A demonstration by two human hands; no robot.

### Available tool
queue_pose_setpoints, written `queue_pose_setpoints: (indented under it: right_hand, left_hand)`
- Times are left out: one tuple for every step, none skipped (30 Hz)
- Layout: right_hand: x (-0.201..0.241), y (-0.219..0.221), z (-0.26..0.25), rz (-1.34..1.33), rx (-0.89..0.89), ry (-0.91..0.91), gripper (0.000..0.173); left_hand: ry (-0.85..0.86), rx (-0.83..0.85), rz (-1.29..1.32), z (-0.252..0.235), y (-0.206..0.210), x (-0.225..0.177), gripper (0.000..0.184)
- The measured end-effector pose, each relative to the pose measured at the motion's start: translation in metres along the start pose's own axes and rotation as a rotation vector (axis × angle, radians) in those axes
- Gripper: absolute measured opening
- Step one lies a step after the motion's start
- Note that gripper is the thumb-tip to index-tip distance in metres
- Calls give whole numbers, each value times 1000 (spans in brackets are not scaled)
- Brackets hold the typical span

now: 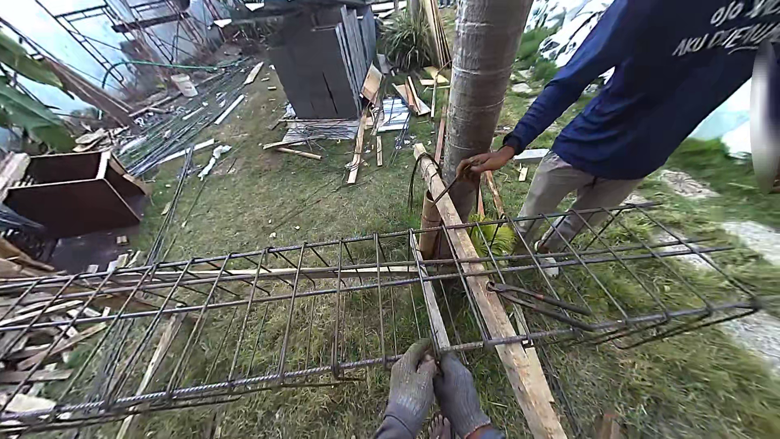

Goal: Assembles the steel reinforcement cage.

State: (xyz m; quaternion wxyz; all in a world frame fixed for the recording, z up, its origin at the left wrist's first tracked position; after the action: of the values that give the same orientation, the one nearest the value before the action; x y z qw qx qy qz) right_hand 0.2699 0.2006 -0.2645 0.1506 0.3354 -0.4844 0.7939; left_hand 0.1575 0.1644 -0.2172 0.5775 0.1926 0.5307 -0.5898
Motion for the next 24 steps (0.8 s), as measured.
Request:
queue_pose_setpoints:
  right_hand:
    - [-1,1,-1,6,-1,-3,28]
    - [-2,2,-1,14,5,-4,28]
    - [-3,2,-2,25,8,-7,28]
    - [-3,2,-1,31,19,-8,28]
    - [-2,2,-1,32,28,-14,29]
    - [-2,1,-2,35,39,-19,29]
    - [-2,1,-2,39,50,-25,29]
    - [-1,-1,-2,47,65,-24,29]
    - [0,-2,-1,58,81,-21,29]
    - [1,-4,-1,69,97,-17,30]
    - [2,-5,0,81,122,-5,32]
    - [4,-7,1,99,156,13,36]
    - [6,-10,5,128,191,31,41]
    - [10,-15,11,155,215,43,46]
    - [12,-22,19,170,210,41,46]
    - [15,-32,28,139,167,23,42]
    - [19,-44,36,52,78,-20,38]
    - [23,-57,44,-78,-36,-80,35]
    - [27,-67,49,-217,-125,-118,34]
    - [32,-74,51,-331,-165,-137,36]
    - [38,-81,51,-411,-172,-149,37]
    - [44,-85,50,-457,-159,-155,37]
    - [48,-88,48,-476,-155,-156,35]
    - [50,-91,46,-484,-173,-154,30]
  left_hand:
    - [8,-2,11,0,1,1,39]
    - [12,-3,17,1,1,2,39]
    - [12,-3,19,1,1,2,39]
    - [9,-4,23,3,1,2,40]
    - [2,-4,24,4,0,1,40]
    - [-3,-7,20,4,0,2,40]
    - [-5,-10,17,5,0,2,41]
    - [-7,-12,28,6,0,3,41]
    - [-7,-17,54,7,1,4,41]
    - [-2,-25,94,8,2,4,40]
    - [6,-33,130,10,2,4,39]
    - [7,-41,152,12,1,2,38]
    - [9,-48,166,15,0,-1,37]
    - [14,-55,179,18,-2,-4,35]
    - [18,-57,191,22,-3,-7,34]
    - [21,-50,202,25,-5,-9,33]
    - [28,-45,212,29,-7,-12,33]
    - [39,-43,223,32,-9,-16,32]
    - [52,-43,231,36,-10,-19,31]
    - [67,-39,238,41,-8,-23,30]
    - [87,-31,233,46,-5,-28,30]
    - [107,-15,212,51,-2,-34,32]
    - [114,0,189,57,1,-40,33]
    - [110,13,169,62,4,-45,33]
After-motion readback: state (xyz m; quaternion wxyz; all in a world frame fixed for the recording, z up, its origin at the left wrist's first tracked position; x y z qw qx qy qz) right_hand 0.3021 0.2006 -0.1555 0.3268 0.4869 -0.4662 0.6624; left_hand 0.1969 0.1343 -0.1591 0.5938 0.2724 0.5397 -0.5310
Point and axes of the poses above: each hand's wrist, its own z-axis away from the middle knuckle, its own y-axis out of the palm, x = y × z, the point moved 8 cm from there along -z, towards the middle knuckle, and after that the axes turned 4 degrees about -y, right-handed, at the moved point
